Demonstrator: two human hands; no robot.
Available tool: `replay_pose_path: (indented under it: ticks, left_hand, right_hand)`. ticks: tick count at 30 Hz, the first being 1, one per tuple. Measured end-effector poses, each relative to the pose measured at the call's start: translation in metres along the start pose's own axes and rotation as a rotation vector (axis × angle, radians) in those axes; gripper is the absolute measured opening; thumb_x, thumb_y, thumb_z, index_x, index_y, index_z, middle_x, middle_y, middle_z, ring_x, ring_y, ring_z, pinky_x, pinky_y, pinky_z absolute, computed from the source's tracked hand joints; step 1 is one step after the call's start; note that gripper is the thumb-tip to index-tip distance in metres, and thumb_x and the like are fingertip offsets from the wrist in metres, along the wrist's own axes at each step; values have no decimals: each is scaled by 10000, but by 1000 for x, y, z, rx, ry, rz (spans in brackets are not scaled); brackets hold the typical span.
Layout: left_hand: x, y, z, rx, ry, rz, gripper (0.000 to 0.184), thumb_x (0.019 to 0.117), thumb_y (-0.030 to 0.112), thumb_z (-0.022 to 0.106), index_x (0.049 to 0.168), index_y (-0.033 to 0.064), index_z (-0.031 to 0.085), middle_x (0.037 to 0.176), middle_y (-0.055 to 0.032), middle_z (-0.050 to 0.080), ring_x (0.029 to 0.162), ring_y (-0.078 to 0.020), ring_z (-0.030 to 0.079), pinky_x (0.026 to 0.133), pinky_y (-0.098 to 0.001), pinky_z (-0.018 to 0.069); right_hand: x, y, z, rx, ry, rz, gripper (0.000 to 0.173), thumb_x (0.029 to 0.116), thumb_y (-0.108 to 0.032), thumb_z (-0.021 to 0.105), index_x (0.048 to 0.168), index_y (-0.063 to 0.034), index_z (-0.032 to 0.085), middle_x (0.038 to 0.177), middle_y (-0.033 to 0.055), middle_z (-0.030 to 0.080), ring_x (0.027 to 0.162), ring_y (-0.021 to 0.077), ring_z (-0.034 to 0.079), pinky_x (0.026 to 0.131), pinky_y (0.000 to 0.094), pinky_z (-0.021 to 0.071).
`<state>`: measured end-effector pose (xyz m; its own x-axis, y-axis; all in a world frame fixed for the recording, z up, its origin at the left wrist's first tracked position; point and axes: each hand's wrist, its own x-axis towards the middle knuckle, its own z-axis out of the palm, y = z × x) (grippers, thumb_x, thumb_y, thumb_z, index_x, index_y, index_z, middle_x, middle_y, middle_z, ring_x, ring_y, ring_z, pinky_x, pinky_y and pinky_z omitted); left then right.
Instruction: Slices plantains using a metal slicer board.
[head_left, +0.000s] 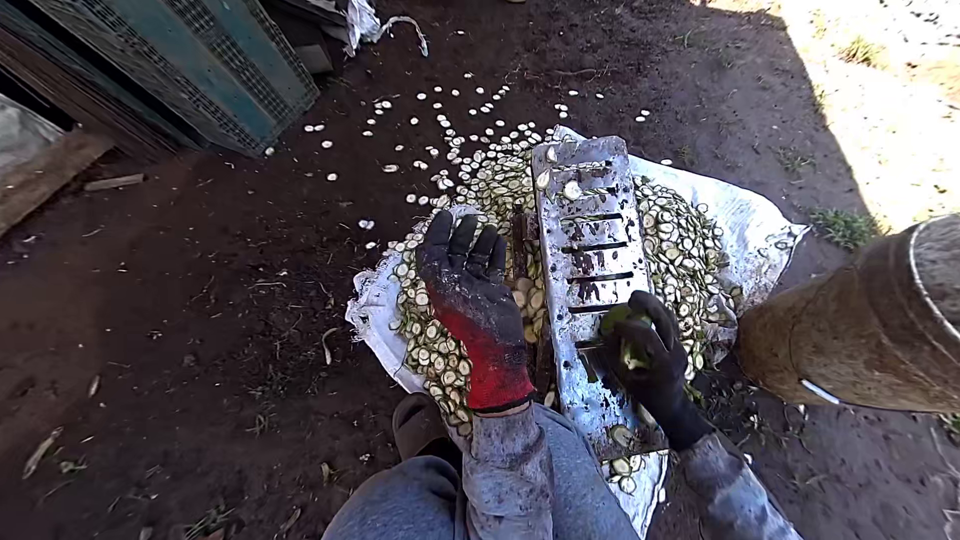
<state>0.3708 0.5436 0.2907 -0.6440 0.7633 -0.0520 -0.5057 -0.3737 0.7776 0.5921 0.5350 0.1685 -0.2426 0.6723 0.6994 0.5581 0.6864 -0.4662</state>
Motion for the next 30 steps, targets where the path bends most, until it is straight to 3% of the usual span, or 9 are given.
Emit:
replay_pose_path:
  ticks: [3, 7, 11, 15, 19, 21, 25, 28, 30]
  left_hand:
    - [1, 1, 5, -31, -45, 8, 474, 1132, 375, 175, 1479, 179, 432, 1361, -39, 593, 1188, -212, 647, 1024, -432, 531]
    - [1, -4, 6, 34, -57, 21, 477, 1132, 370, 182, 1494, 172, 420, 1377, -48, 583, 1189, -205, 647, 1020, -425, 538]
    - [7, -5, -3, 94, 28, 20, 409, 1125, 349, 300, 1472, 182, 441, 1340, -48, 589, 1143, -193, 651, 970, -386, 552]
    - [4, -2, -6, 95, 2, 33, 434, 1133, 356, 250, 1493, 182, 419, 1371, -43, 591, 1155, -186, 659, 985, -386, 549]
    - [2, 3, 4, 22, -31, 28, 449, 1132, 351, 215, 1483, 164, 424, 1378, -57, 585, 1180, -211, 652, 1007, -412, 543]
    - [-2, 2, 9, 4, -68, 9, 463, 1130, 360, 192, 1489, 172, 417, 1392, -46, 582, 1203, -208, 644, 1023, -420, 536]
    - [1, -5, 8, 55, -48, 21, 457, 1134, 348, 197, 1473, 149, 431, 1347, -56, 609, 1127, -199, 677, 985, -399, 557]
    - [4, -8, -3, 90, -5, 13, 421, 1130, 343, 268, 1476, 165, 429, 1352, -54, 589, 1136, -192, 658, 980, -394, 550]
    - [4, -6, -6, 99, 13, -1, 407, 1123, 352, 307, 1472, 185, 433, 1342, -47, 587, 1145, -188, 648, 976, -392, 547]
  right_hand:
    - [-9, -2, -1, -32, -14, -91, 351, 891, -381, 745, 1173, -226, 606, 1285, 136, 608, 1346, 273, 518, 1144, 411, 414]
    - [108, 68, 64, -9, 75, -112, 341, 800, -179, 797, 1101, -45, 709, 1267, 280, 627, 1240, 429, 583, 1045, 526, 482]
    - [184, 84, 100, -84, 49, -11, 306, 806, -116, 758, 1098, -42, 700, 1313, 258, 603, 1284, 431, 551, 1052, 532, 472]
    - [79, 35, 35, -64, -38, 11, 359, 784, -182, 789, 1100, -42, 691, 1337, 251, 585, 1325, 416, 520, 1094, 549, 450]
    - [-29, -8, -12, -76, 1, -8, 289, 866, -327, 756, 1078, -191, 614, 1246, 116, 614, 1340, 250, 515, 1152, 392, 410]
    - [-5, 9, 1, -46, 33, -36, 292, 841, -318, 772, 1048, -165, 633, 1209, 131, 641, 1277, 254, 561, 1107, 386, 440]
    - [125, 80, 66, -105, 43, -63, 282, 803, -180, 752, 1017, -7, 690, 1210, 284, 638, 1209, 450, 590, 1030, 547, 475]
    - [185, 99, 91, -176, -2, 10, 271, 820, -135, 717, 1066, -26, 692, 1262, 233, 627, 1253, 409, 570, 1047, 511, 471]
    - [166, 84, 80, -149, -32, 21, 305, 793, -129, 753, 1075, -29, 693, 1271, 226, 626, 1259, 396, 571, 1040, 502, 483]
